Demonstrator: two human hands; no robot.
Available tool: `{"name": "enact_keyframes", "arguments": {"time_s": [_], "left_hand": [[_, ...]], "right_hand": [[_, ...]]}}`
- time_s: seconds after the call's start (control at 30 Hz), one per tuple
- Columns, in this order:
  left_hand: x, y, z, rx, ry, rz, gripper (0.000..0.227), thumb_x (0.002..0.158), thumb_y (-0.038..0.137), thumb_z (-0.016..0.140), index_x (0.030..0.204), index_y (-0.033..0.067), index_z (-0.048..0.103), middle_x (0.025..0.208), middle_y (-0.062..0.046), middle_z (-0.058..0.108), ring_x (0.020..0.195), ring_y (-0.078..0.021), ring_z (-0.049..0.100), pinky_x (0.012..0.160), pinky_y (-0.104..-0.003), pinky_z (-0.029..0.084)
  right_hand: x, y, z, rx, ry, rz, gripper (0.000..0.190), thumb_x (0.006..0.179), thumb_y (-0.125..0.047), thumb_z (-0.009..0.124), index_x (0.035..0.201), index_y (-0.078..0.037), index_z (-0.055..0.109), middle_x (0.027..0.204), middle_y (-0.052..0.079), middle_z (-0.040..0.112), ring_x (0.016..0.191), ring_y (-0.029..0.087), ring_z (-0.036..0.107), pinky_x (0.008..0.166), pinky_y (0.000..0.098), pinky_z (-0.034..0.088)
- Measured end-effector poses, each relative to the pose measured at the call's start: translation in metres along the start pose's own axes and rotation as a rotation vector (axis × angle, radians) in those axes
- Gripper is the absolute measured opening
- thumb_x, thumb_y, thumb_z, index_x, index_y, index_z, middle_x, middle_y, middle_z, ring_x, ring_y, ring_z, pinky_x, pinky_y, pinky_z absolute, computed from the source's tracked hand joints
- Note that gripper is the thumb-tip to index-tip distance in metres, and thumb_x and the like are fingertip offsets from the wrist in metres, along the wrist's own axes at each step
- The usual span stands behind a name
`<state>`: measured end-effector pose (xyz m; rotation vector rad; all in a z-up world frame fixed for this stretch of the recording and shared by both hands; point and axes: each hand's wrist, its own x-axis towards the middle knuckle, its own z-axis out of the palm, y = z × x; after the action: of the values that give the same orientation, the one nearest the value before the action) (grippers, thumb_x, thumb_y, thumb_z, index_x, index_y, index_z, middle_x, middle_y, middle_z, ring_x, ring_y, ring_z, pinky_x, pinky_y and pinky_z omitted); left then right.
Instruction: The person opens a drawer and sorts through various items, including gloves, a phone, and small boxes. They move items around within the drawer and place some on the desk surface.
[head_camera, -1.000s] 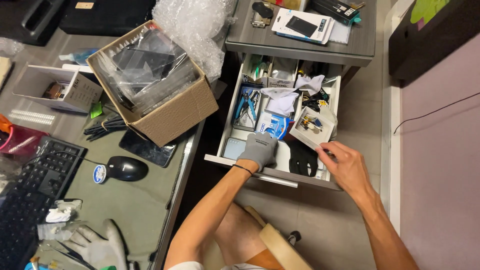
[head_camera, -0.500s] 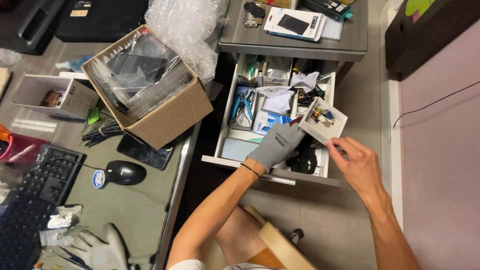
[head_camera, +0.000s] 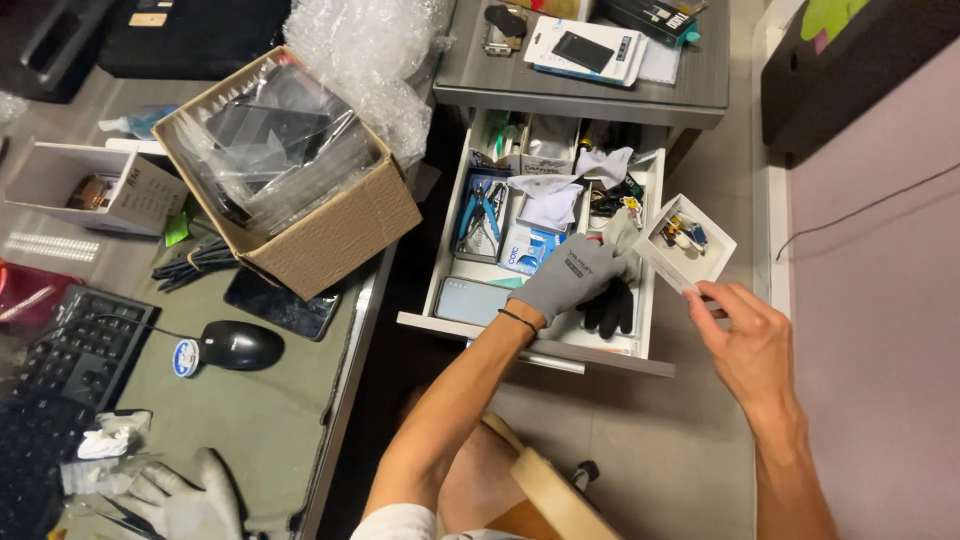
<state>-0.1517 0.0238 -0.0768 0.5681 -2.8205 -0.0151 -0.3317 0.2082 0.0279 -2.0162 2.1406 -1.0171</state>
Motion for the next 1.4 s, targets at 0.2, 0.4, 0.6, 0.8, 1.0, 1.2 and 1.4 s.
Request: {"name": "enact_keyframes", "arguments": {"time_s": [0.2,0.4,0.6,0.8,1.0,1.2,1.4], "left_hand": [[-0.047,-0.052,-0.074,-0.02,0.099,-0.441,0.008,0.093,0.025,0.072,0.091,0.0193,0.066,0.083,0.0,0.072,0.066,-0.0135,0.062,0.068,-0.026,0.051],[-0.093,-0.069,-0.087,0.697,0.064,-0.759,0.017,0.086,0.005,0.058,0.098,0.017,0.061,0.083,-0.003,0.055,0.066,-0.0219,0.054,0.058,-0.035,0.045],[-0.054,-0.031,-0.075,0.271,-0.132,-0.112,0.052,0.071,0.031,0.082,0.117,0.0209,0.061,0.107,-0.005,0.067,0.097,-0.0262,0.065,0.076,-0.041,0.048],[-0.029,-0.021,-0.03,0.364,-0.598,0.033,0.03,0.096,0.023,0.061,0.122,0.0374,0.064,0.12,-0.002,0.056,0.097,-0.0224,0.06,0.077,-0.037,0.046],[-0.029,-0.034,-0.028,0.424,-0.533,0.04,0.029,0.094,0.018,0.068,0.12,0.0302,0.065,0.111,0.0,0.063,0.092,-0.022,0.064,0.074,-0.035,0.049],[-0.046,-0.045,0.0,-0.005,-0.169,-0.185,0.058,0.076,0.033,0.087,0.126,0.0234,0.059,0.137,-0.007,0.056,0.115,-0.0346,0.066,0.092,-0.045,0.052],[-0.071,-0.044,-0.045,-0.06,-0.111,-0.294,0.024,0.088,0.041,0.072,0.101,0.0235,0.064,0.101,0.001,0.066,0.094,-0.0259,0.069,0.078,-0.04,0.053]], "right_hand": [[-0.005,-0.001,0.006,-0.007,-0.021,-0.038,0.007,0.104,-0.013,0.075,0.104,-0.006,0.074,0.083,0.002,0.063,0.058,0.018,0.037,0.056,0.0322,0.033],[-0.002,-0.005,0.007,-0.057,-0.033,-0.086,0.008,0.104,-0.014,0.073,0.104,-0.006,0.072,0.083,0.001,0.064,0.059,0.017,0.042,0.052,0.0316,0.036],[-0.003,-0.005,0.008,-0.046,-0.02,-0.043,0.007,0.104,-0.014,0.073,0.104,-0.008,0.073,0.081,0.0,0.062,0.059,0.017,0.041,0.055,0.0318,0.036],[-0.01,-0.004,0.0,-0.038,-0.031,0.005,0.005,0.103,-0.015,0.072,0.104,-0.01,0.073,0.081,-0.001,0.06,0.057,0.019,0.037,0.056,0.032,0.035],[-0.013,-0.002,-0.001,-0.049,-0.028,-0.016,0.003,0.103,-0.012,0.072,0.103,-0.01,0.072,0.082,-0.001,0.062,0.06,0.018,0.038,0.057,0.0322,0.034],[-0.004,-0.017,0.006,0.013,-0.085,-0.094,0.002,0.095,-0.018,0.075,0.096,-0.017,0.077,0.082,0.001,0.074,0.077,0.025,0.075,0.067,0.0365,0.061],[0.008,-0.028,0.03,0.021,-0.349,-0.204,0.011,0.095,-0.026,0.066,0.096,-0.02,0.076,0.085,0.003,0.073,0.084,0.028,0.074,0.068,0.0433,0.06]]}}
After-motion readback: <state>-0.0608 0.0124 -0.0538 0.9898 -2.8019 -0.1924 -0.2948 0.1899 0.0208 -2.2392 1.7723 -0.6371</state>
